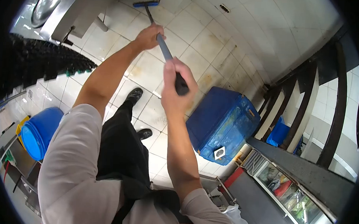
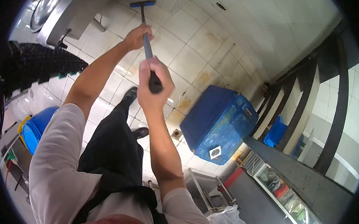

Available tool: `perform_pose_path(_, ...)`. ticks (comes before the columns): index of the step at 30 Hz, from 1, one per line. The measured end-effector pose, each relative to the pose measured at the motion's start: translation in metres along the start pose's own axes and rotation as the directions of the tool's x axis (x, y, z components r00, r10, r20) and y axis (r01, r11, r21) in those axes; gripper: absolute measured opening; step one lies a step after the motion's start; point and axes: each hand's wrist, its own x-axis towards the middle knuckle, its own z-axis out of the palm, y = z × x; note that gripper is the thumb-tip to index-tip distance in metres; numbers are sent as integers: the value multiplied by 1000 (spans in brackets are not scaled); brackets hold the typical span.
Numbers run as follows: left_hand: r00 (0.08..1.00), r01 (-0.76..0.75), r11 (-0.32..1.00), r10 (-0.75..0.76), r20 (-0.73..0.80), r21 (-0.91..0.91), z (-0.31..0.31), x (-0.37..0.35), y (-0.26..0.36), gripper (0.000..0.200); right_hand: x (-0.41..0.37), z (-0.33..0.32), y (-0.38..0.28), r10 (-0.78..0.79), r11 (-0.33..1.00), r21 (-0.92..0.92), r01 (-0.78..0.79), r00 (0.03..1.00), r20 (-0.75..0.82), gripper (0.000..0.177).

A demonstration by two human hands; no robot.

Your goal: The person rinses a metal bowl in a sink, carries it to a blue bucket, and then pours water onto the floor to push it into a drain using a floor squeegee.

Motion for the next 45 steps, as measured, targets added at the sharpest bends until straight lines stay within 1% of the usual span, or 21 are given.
perform_pose_path(2,991,-131,987,134,26,-96,13,-36,19,14,-27,-37,-36,26,1000,1,-26,1000,3,7)
perform_pose_path(7,967,-147,945,199,157,-291,49,-116,163,21,-112,-147,-108,13,989,-147,-23,997,-71,7)
perform_pose_path(9,942,-128,944,211,261,-303,59,-145,230,22,-137,-182,-147,10,997,-69,-24,981,-192,14)
perform_pose_path(12,846,-67,880,299,441,-470,92,-179,293,21,-163,-231,-192,-17,1000,17,21,977,-212,27)
perform_pose_path(14,814,-41,873,311,490,-487,97,-176,319,18,-170,-255,-204,-57,997,38,64,985,-163,33)
perform_pose_path(16,778,-91,877,358,516,-472,91,-154,336,9,-173,-259,-208,-107,990,57,126,961,-255,29)
perform_pose_path(18,832,-182,869,386,399,-461,104,-123,333,8,-167,-257,-200,-152,975,112,190,946,-285,28)
perform_pose_path(21,856,-299,879,419,302,-371,125,-55,303,11,-131,-230,-148,-224,967,-207,148,883,-412,27)
perform_pose_path(23,894,-344,915,388,224,-213,149,-4,263,13,-85,-211,-98,-248,968,-129,216,901,-355,22)
perform_pose_path(24,920,-305,943,328,213,-135,156,24,244,15,-61,-196,-72,-271,931,-338,135,877,-396,17)
perform_pose_path(26,962,-240,970,242,126,-35,166,68,206,22,-15,-163,-31,-202,929,-369,15,856,-475,18)
perform_pose_path(27,974,-219,975,220,57,-18,168,84,192,26,6,-148,-15,-97,979,-203,-10,856,-508,16)
perform_pose_path(29,993,-99,994,95,66,56,159,104,173,29,45,-125,37,-161,987,-85,137,881,-446,13)
perform_pose_path(33,973,-16,988,-20,232,152,165,124,114,33,94,-99,94,-14,1000,0,15,933,-360,16)
perform_pose_path(34,987,-19,999,13,158,36,170,125,108,31,94,-98,99,11,1000,29,-1,937,-349,17)
perform_pose_path(38,945,-141,988,117,305,57,179,113,122,27,67,-131,70,-44,960,-279,-30,966,-254,18)
perform_pose_path(39,919,-217,976,191,346,38,183,103,127,27,56,-142,60,-50,981,-195,-2,964,-262,17)
perform_pose_path(40,922,-117,992,126,365,-47,175,82,150,27,37,-156,45,-43,993,-115,11,961,-274,17)
perform_pose_path(41,910,-261,958,286,301,-120,192,63,148,25,16,-164,11,52,994,-76,-82,942,-331,17)
perform_pose_path(44,828,-194,918,343,443,-347,178,-12,219,27,-56,-214,-70,108,954,-209,-217,894,-434,19)
perform_pose_path(45,837,-201,913,348,421,-356,163,-39,252,31,-73,-221,-108,199,912,-187,-365,793,-576,20)
